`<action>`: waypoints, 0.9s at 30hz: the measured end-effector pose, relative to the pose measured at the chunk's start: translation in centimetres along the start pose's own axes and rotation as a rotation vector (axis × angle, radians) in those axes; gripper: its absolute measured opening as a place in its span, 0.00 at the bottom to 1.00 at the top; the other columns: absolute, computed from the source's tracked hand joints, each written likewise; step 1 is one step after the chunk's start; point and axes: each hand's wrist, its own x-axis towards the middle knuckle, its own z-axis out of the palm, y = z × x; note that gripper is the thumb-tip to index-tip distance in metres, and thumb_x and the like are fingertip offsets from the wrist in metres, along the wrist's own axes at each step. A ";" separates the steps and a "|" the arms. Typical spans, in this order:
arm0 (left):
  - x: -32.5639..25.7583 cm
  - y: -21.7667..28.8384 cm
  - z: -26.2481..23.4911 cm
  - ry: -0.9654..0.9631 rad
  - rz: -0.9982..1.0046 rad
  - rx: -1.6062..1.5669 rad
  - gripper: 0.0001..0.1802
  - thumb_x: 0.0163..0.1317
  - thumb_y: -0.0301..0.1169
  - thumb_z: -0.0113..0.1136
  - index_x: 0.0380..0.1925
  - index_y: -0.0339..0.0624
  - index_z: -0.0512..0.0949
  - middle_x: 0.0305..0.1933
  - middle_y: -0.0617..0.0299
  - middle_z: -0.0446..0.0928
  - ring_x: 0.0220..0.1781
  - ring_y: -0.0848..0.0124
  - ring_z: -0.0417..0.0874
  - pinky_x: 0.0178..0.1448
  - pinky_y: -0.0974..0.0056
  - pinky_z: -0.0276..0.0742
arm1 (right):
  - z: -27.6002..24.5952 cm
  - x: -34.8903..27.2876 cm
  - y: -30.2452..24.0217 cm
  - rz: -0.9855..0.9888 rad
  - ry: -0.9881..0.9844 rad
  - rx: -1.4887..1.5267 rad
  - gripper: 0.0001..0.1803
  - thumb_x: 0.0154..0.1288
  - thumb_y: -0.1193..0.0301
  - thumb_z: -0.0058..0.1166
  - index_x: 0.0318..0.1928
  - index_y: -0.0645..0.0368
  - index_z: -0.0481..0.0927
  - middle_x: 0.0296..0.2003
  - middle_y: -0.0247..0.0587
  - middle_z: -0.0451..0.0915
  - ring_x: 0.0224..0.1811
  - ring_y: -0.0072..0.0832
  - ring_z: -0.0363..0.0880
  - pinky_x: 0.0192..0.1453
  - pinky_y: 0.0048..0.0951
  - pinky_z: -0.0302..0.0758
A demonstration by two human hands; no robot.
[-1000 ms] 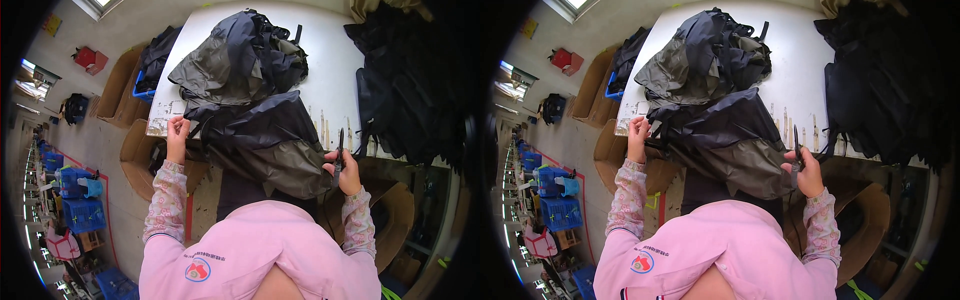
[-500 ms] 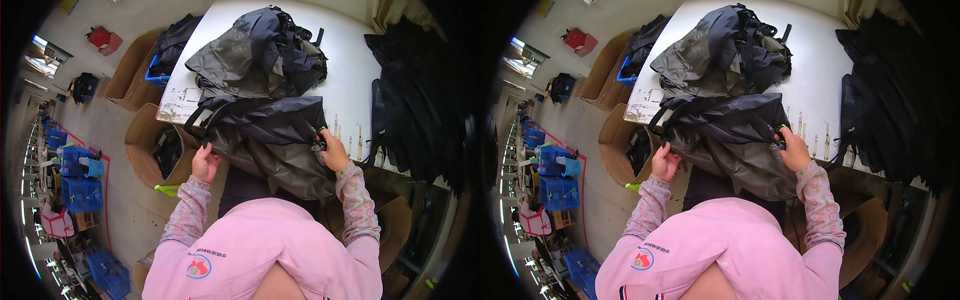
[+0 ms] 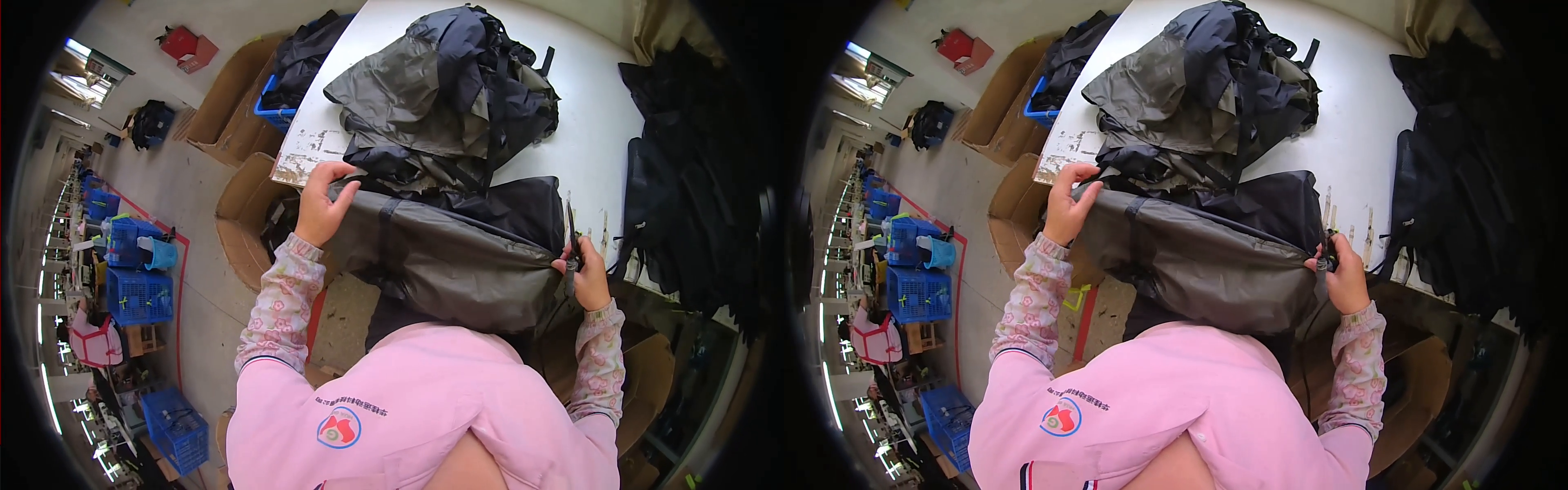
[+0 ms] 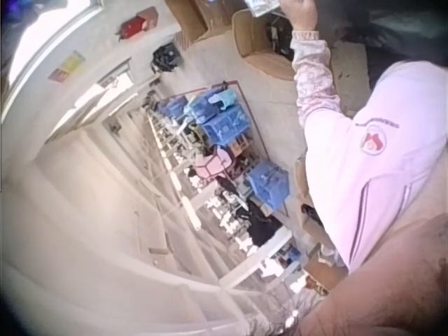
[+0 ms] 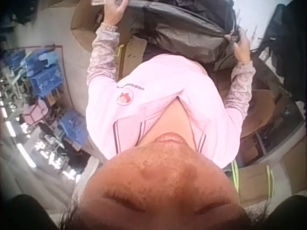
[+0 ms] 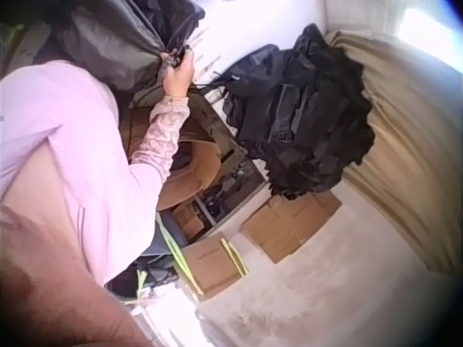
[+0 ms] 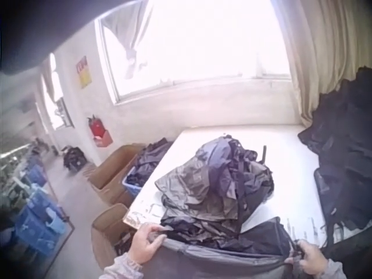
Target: Using scissors to trim and cut fabric pieces at a factory workbench.
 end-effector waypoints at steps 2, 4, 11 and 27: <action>-0.1 1.8 1.2 -0.235 0.124 0.016 0.07 0.59 0.29 0.64 0.36 0.38 0.79 0.39 0.55 0.78 0.46 0.58 0.78 0.52 0.59 0.73 | 0.0 -0.5 0.4 0.011 0.002 0.008 0.16 0.55 0.79 0.67 0.39 0.63 0.72 0.29 0.36 0.77 0.32 0.22 0.75 0.40 0.26 0.75; -0.3 1.2 2.7 -0.282 0.153 0.073 0.08 0.60 0.32 0.63 0.34 0.39 0.80 0.37 0.54 0.79 0.44 0.55 0.79 0.48 0.58 0.74 | 0.1 -0.4 0.5 -0.001 0.008 0.049 0.17 0.55 0.79 0.68 0.39 0.63 0.71 0.29 0.36 0.77 0.32 0.22 0.76 0.40 0.26 0.75; -6.5 -3.8 6.1 -0.672 -0.223 0.212 0.31 0.46 0.34 0.77 0.49 0.44 0.70 0.50 0.53 0.69 0.44 0.52 0.78 0.48 0.55 0.77 | 0.7 -0.7 1.1 0.033 -0.007 -0.067 0.16 0.53 0.82 0.65 0.39 0.63 0.71 0.29 0.40 0.78 0.33 0.27 0.79 0.41 0.27 0.75; -10.5 -3.3 7.4 -0.691 -0.029 0.178 0.17 0.47 0.32 0.73 0.33 0.43 0.74 0.39 0.57 0.74 0.46 0.56 0.75 0.51 0.55 0.70 | 1.2 -1.1 4.5 0.033 0.002 -0.124 0.19 0.51 0.80 0.68 0.40 0.62 0.71 0.31 0.40 0.80 0.33 0.29 0.79 0.41 0.28 0.74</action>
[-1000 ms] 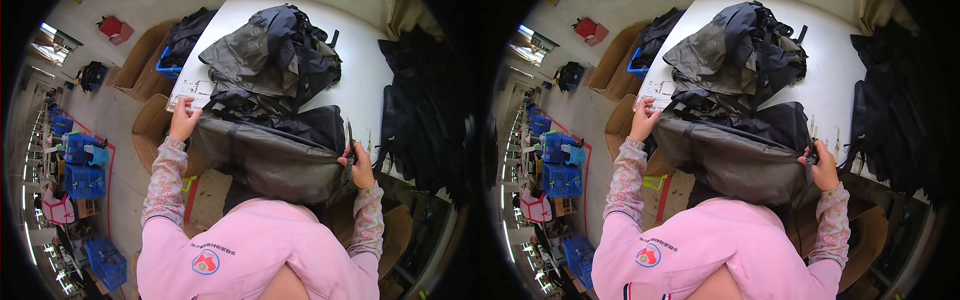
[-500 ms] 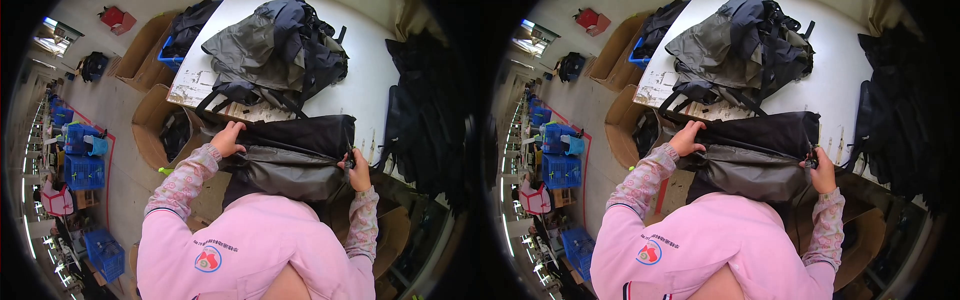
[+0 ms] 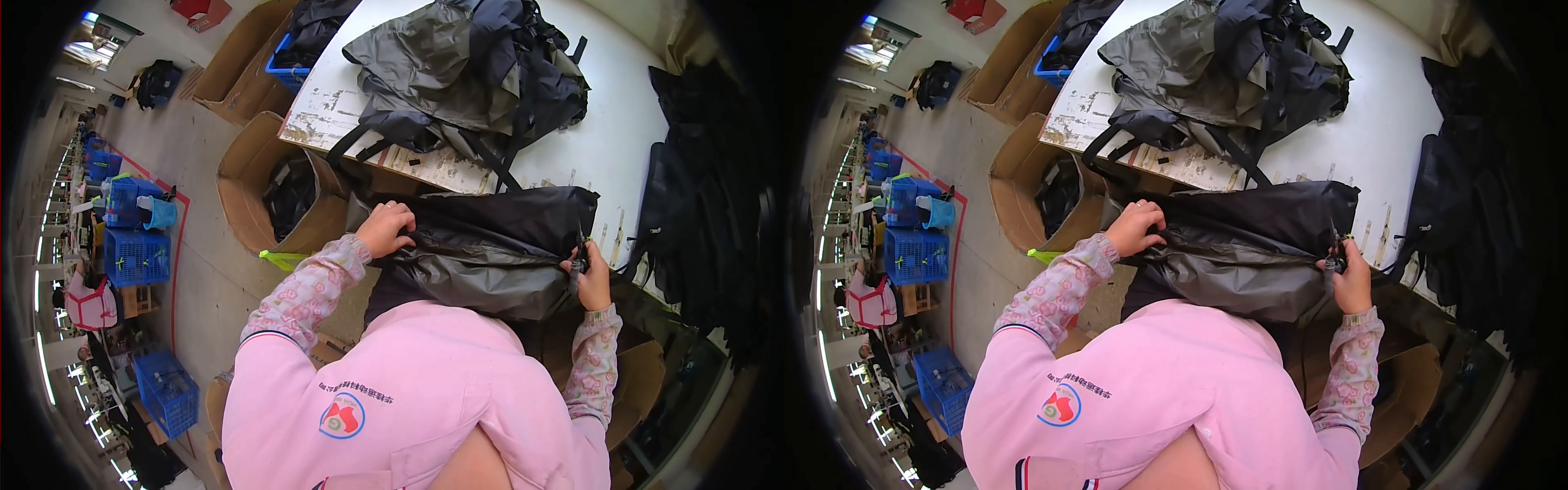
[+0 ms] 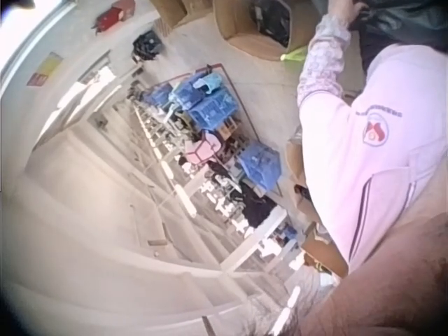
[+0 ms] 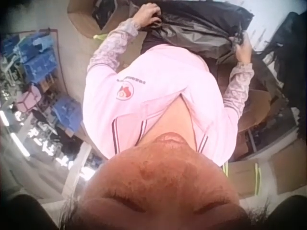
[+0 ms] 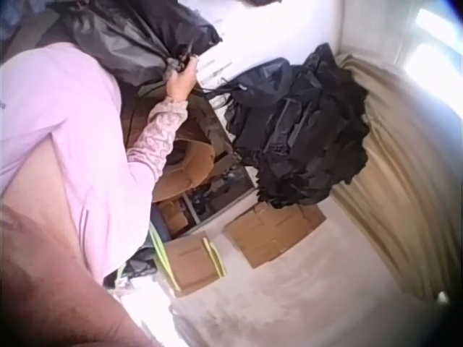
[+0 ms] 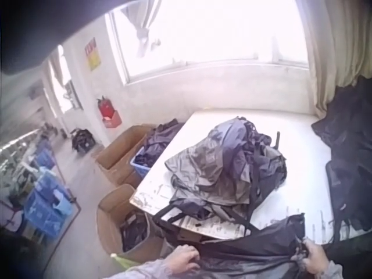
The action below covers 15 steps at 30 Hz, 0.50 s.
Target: Using scissors to trim and cut fabric pieces at a factory workbench.
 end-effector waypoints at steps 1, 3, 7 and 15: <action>-0.1 0.6 -0.3 0.054 0.022 -0.008 0.15 0.48 0.29 0.71 0.29 0.42 0.71 0.38 0.58 0.74 0.45 0.56 0.74 0.51 0.56 0.69 | -0.1 -0.1 0.1 -0.003 -0.001 -0.005 0.19 0.51 0.80 0.68 0.40 0.62 0.71 0.31 0.39 0.80 0.33 0.27 0.79 0.41 0.27 0.74; -0.1 0.9 -1.0 0.116 0.079 -0.103 0.15 0.47 0.25 0.70 0.27 0.42 0.69 0.38 0.57 0.74 0.43 0.57 0.74 0.50 0.57 0.69 | -0.4 -0.2 0.1 0.012 -0.001 -0.004 0.19 0.51 0.80 0.68 0.40 0.62 0.71 0.31 0.38 0.79 0.34 0.26 0.78 0.41 0.27 0.74; -0.4 2.2 -3.4 0.068 -0.044 -0.478 0.18 0.46 0.17 0.65 0.24 0.42 0.63 0.38 0.57 0.76 0.38 0.66 0.74 0.46 0.66 0.70 | -1.3 -0.2 -0.9 0.034 -0.005 0.018 0.19 0.51 0.79 0.69 0.40 0.63 0.71 0.31 0.37 0.79 0.34 0.25 0.78 0.42 0.28 0.74; 1.1 3.7 -6.7 -0.147 -0.168 -1.097 0.13 0.54 0.20 0.69 0.35 0.41 0.74 0.35 0.72 0.72 0.38 0.83 0.72 0.46 0.75 0.70 | -3.0 0.6 -2.1 -0.014 -0.041 -0.137 0.19 0.51 0.74 0.69 0.40 0.62 0.72 0.29 0.40 0.79 0.32 0.36 0.80 0.39 0.30 0.74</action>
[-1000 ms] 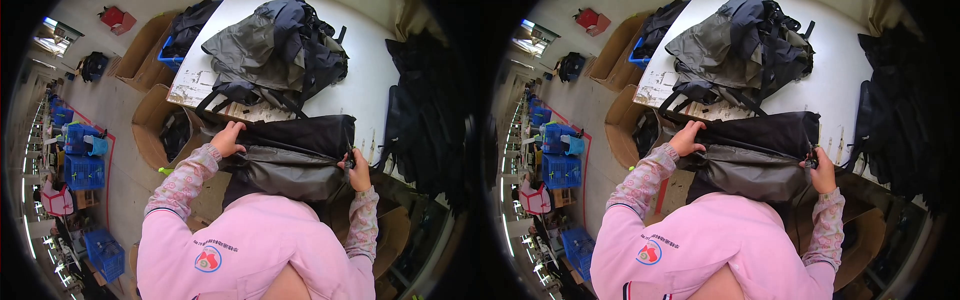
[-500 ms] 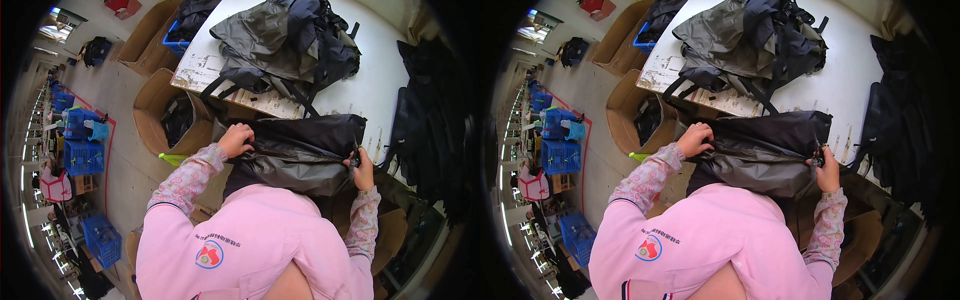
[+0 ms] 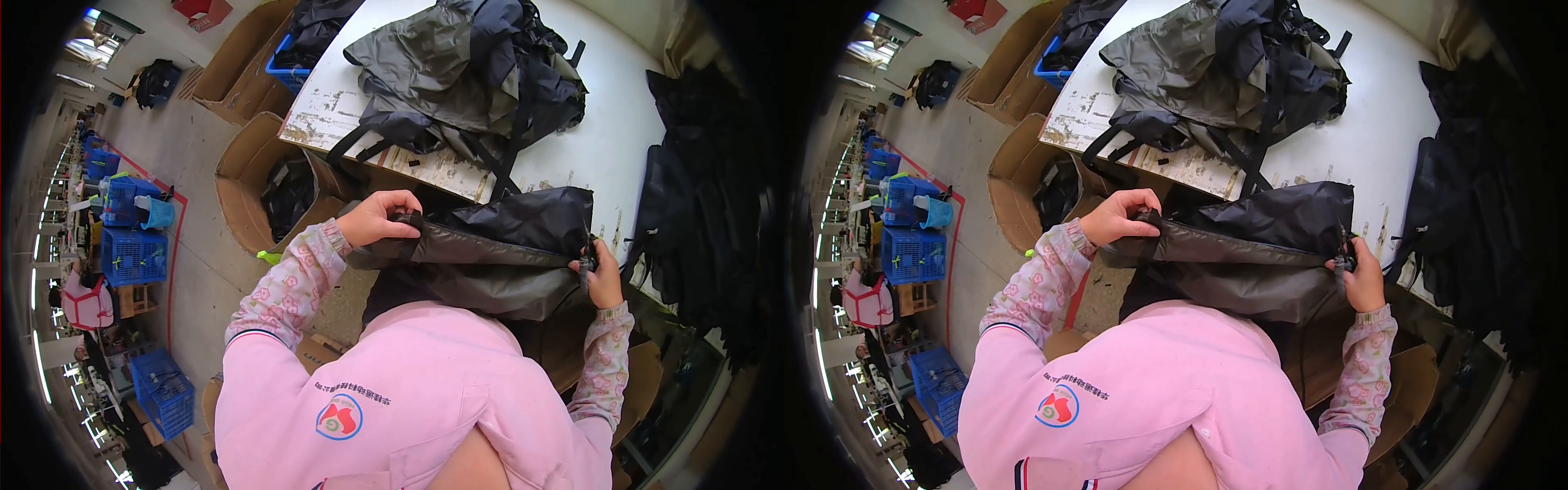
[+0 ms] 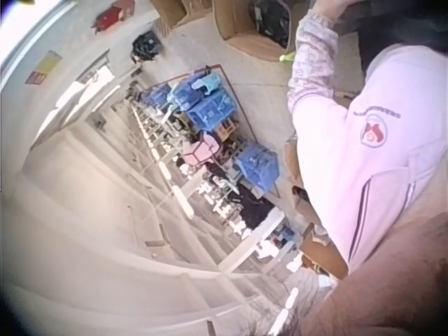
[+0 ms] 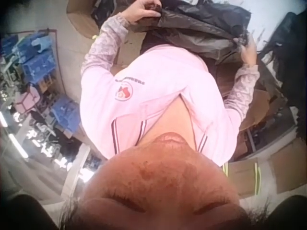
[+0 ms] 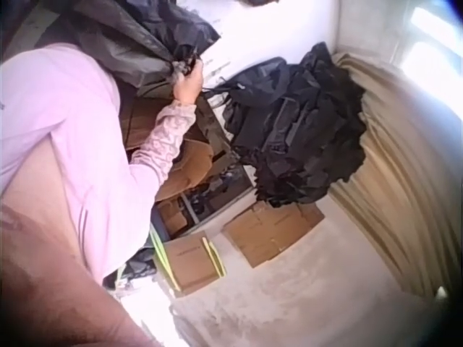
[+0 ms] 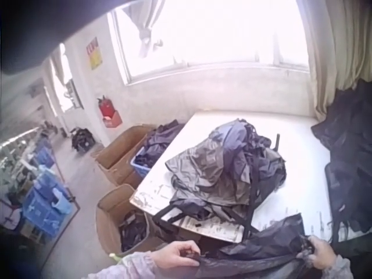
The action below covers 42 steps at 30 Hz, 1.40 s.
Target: Using scissors to trim and cut fabric pieces at a factory workbench.
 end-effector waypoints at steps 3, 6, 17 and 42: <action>0.2 1.3 0.5 0.016 0.012 -0.085 0.13 0.54 0.19 0.69 0.36 0.42 0.75 0.36 0.73 0.73 0.39 0.84 0.74 0.47 0.75 0.71 | -1.0 0.6 -2.8 -0.041 -0.019 -0.223 0.21 0.49 0.70 0.71 0.38 0.61 0.72 0.29 0.41 0.79 0.31 0.41 0.78 0.37 0.32 0.72; 0.3 2.2 1.2 0.027 0.014 -0.099 0.13 0.54 0.19 0.69 0.37 0.42 0.76 0.37 0.72 0.74 0.40 0.84 0.75 0.48 0.75 0.72 | -1.2 1.6 -7.3 -0.212 -0.025 -0.368 0.25 0.44 0.64 0.74 0.37 0.61 0.73 0.29 0.41 0.80 0.30 0.44 0.76 0.36 0.35 0.71; 0.9 3.8 2.5 -0.038 0.017 -0.002 0.14 0.55 0.19 0.68 0.40 0.38 0.77 0.37 0.71 0.77 0.39 0.84 0.75 0.46 0.76 0.73 | 2.6 4.6 -15.1 -0.641 -0.238 -0.457 0.32 0.41 0.46 0.71 0.36 0.58 0.75 0.27 0.40 0.77 0.34 0.39 0.77 0.40 0.36 0.67; 1.4 4.1 2.9 -0.107 -0.023 0.103 0.12 0.56 0.22 0.67 0.40 0.37 0.78 0.35 0.70 0.78 0.38 0.83 0.75 0.45 0.75 0.73 | 2.9 4.6 -14.7 -0.616 -0.402 -0.332 0.32 0.41 0.43 0.71 0.31 0.58 0.75 0.20 0.42 0.77 0.26 0.44 0.78 0.34 0.38 0.68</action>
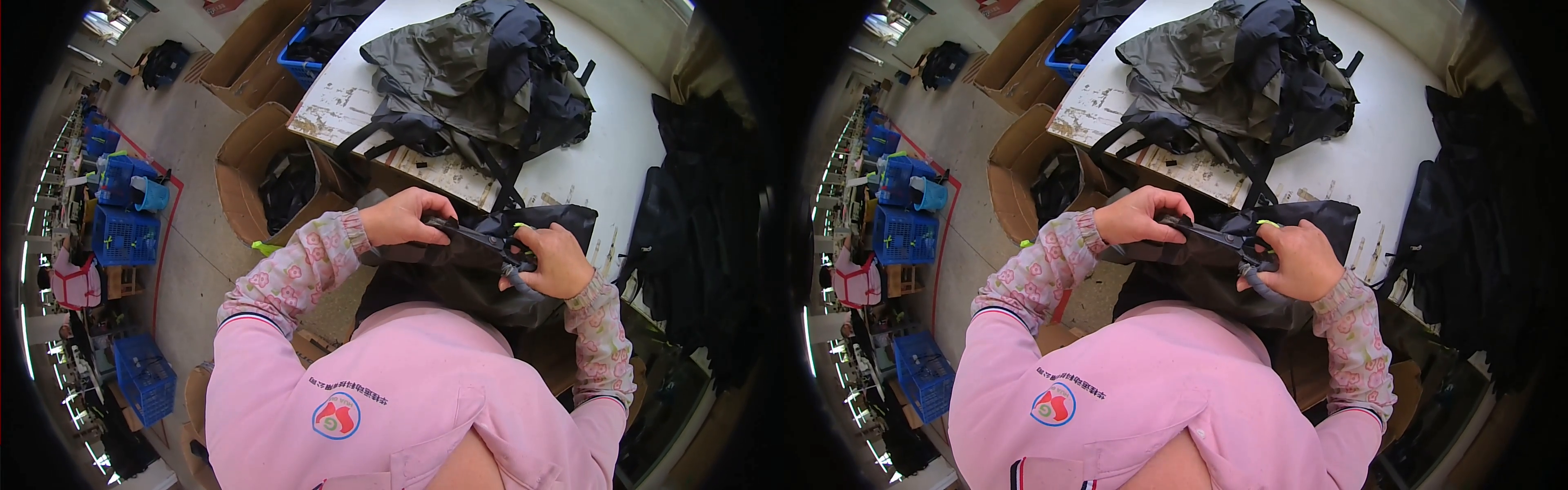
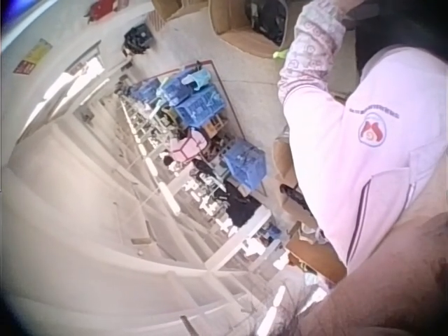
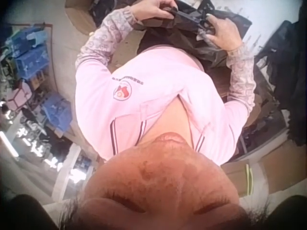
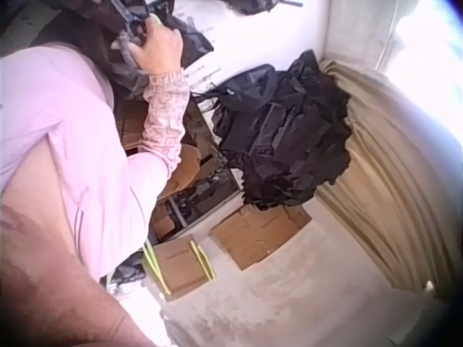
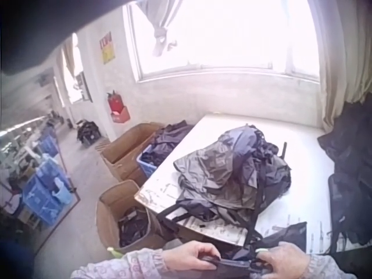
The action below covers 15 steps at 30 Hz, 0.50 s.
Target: Using scissors to trim and cut fabric pieces at a factory workbench.
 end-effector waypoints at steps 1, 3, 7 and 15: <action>0.0 0.1 0.0 0.001 -0.010 -0.003 0.11 0.56 0.22 0.67 0.40 0.37 0.78 0.35 0.70 0.78 0.38 0.84 0.75 0.45 0.75 0.72 | -0.1 0.0 -0.1 0.016 -0.012 0.012 0.33 0.40 0.44 0.72 0.32 0.58 0.74 0.21 0.41 0.77 0.26 0.44 0.76 0.35 0.37 0.66; 0.0 0.2 0.1 0.000 0.000 0.013 0.11 0.56 0.22 0.67 0.40 0.37 0.78 0.35 0.70 0.78 0.37 0.84 0.75 0.45 0.75 0.72 | 0.0 0.0 -0.3 0.032 -0.024 0.024 0.33 0.40 0.45 0.73 0.33 0.58 0.73 0.22 0.40 0.77 0.26 0.45 0.75 0.36 0.36 0.64; 0.1 0.3 0.1 -0.008 0.000 0.035 0.11 0.56 0.22 0.67 0.39 0.37 0.78 0.35 0.70 0.78 0.37 0.84 0.74 0.45 0.75 0.72 | 0.4 -0.1 -0.1 0.006 0.014 0.014 0.31 0.41 0.44 0.72 0.30 0.58 0.74 0.21 0.43 0.76 0.25 0.46 0.75 0.36 0.37 0.66; -0.1 0.6 0.2 -0.011 0.032 0.053 0.11 0.55 0.21 0.67 0.38 0.38 0.78 0.35 0.71 0.77 0.38 0.84 0.74 0.46 0.75 0.71 | 0.6 -1.5 1.0 0.100 -0.012 -0.012 0.28 0.42 0.50 0.73 0.30 0.57 0.74 0.21 0.47 0.76 0.26 0.49 0.74 0.34 0.41 0.68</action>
